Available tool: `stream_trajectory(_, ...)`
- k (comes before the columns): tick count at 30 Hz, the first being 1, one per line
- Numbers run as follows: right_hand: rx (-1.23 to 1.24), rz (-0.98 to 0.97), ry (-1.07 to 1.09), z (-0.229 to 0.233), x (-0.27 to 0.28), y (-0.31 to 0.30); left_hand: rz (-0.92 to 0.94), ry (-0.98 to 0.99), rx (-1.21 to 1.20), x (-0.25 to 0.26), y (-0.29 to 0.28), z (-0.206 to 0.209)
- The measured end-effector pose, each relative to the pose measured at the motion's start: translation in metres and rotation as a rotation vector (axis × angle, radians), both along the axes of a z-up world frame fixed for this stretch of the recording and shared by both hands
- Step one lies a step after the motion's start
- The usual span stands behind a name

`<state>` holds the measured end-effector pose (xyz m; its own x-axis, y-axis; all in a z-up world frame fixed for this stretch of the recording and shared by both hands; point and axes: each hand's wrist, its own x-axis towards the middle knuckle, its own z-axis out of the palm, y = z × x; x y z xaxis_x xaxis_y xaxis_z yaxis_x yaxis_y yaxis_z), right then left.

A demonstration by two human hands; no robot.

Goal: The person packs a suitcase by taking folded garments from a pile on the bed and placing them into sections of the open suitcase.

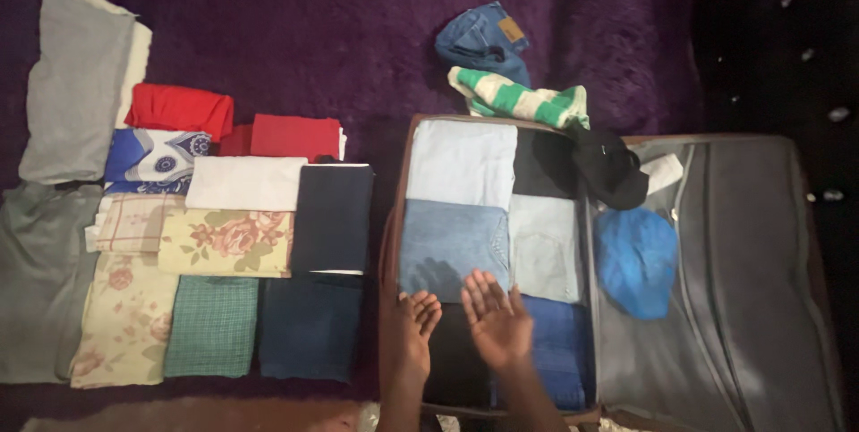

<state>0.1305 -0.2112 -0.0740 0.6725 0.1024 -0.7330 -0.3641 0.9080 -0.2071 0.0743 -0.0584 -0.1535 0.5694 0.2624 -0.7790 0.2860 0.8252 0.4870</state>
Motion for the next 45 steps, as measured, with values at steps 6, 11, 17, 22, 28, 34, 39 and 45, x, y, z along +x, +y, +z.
stream_trajectory(6, -0.176, -0.186, 0.217, -0.095, -0.026, -0.062, -0.015, 0.163, 0.043, -0.009, -0.018, -0.037)
stream_trajectory(11, -0.181, -0.008, -0.066, -0.138, -0.035, -0.088, 0.049, 0.309, 0.029, -0.004, -0.027, -0.029)
stream_trajectory(17, -0.487, 0.314, 0.058, -0.147, -0.018, -0.086, 0.070, 0.195, -0.189, 0.008, -0.037, -0.045)
stream_trajectory(22, -0.930, 0.556, 0.059, -0.145, 0.003, -0.079, 0.035, 0.188, -0.181, 0.016, -0.047, -0.059)
stream_trajectory(28, -0.938, 0.780, 0.038, -0.126, 0.026, -0.074, 0.098, 0.192, -0.269, 0.033, -0.045, -0.054)
stream_trajectory(34, -0.701, 0.738, 0.047, -0.111, 0.034, -0.067, 0.086, 0.222, -0.279, 0.038, -0.042, -0.043)
stream_trajectory(39, -0.512, 0.626, -0.056, -0.102, 0.042, -0.059, 0.113, 0.248, -0.245, 0.032, -0.043, -0.054)
stream_trajectory(45, -0.355, 0.592, -0.010, -0.071, 0.048, -0.041, 0.112, 0.041, -0.311, 0.043, -0.047, -0.027)
